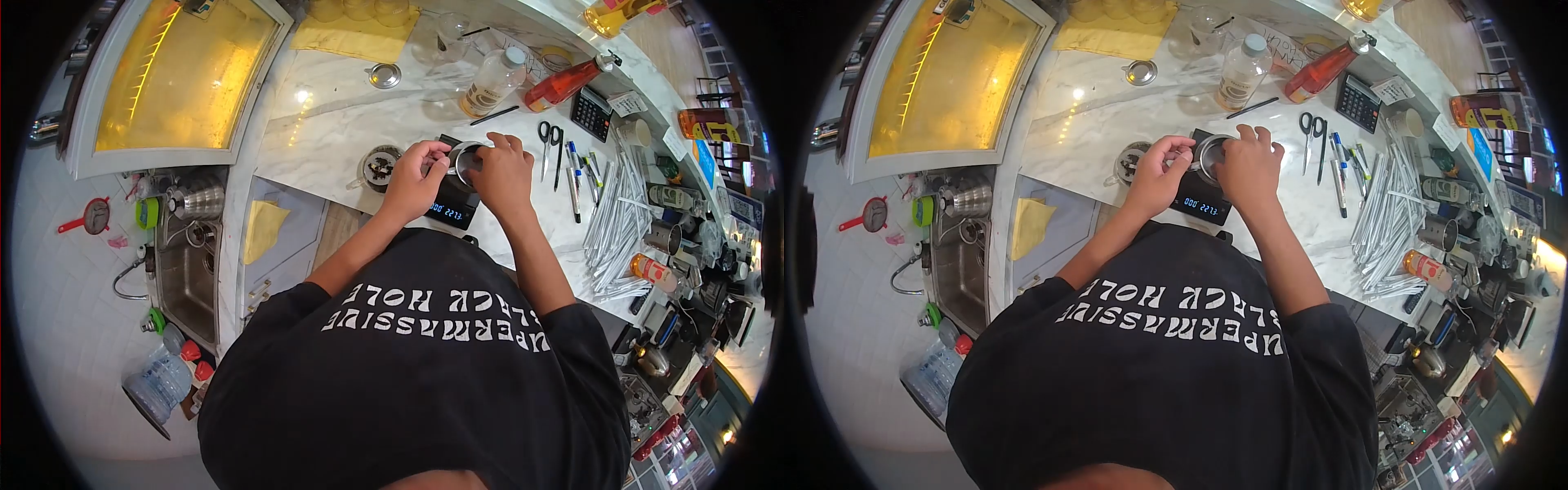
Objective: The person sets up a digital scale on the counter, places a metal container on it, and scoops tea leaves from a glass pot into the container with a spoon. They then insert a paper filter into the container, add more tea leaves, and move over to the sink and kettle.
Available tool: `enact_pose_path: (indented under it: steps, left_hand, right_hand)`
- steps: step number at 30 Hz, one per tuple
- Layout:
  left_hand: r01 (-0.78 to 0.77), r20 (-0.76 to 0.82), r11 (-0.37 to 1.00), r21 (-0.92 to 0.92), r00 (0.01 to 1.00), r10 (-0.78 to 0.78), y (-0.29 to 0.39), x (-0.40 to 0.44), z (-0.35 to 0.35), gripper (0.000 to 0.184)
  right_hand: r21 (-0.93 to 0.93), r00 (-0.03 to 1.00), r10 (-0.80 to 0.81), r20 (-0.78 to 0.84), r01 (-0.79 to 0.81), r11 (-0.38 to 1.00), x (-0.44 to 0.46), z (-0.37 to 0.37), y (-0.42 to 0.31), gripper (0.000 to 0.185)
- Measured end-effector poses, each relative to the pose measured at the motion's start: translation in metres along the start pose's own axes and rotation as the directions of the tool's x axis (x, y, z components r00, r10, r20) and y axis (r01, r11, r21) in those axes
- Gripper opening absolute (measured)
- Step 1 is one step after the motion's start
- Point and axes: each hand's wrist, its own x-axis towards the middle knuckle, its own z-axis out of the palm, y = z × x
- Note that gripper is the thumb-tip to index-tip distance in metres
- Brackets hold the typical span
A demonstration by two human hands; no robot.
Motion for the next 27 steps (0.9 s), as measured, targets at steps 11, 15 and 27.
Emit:
enact_pose_path:
  steps: [11,15,27]
  left_hand:
    - [0.044,0.054,0.992,0.121,0.997,-0.051,0.008,-0.004,-0.003,0.023]
    - [0.006,0.046,0.988,0.153,0.999,-0.013,0.006,-0.003,-0.003,0.018]
    - [-0.055,0.024,0.98,0.19,0.998,0.051,-0.003,-0.005,-0.001,0.016]
  right_hand:
    - [-0.072,1.0,0.012,-0.027,-0.014,0.997,0.0,0.003,-0.005,0.018]
    - [-0.096,0.999,0.007,-0.037,-0.01,0.995,0.001,0.009,-0.003,0.016]
    - [-0.139,1.0,0.019,-0.009,-0.021,0.99,0.008,0.012,0.0,0.012]
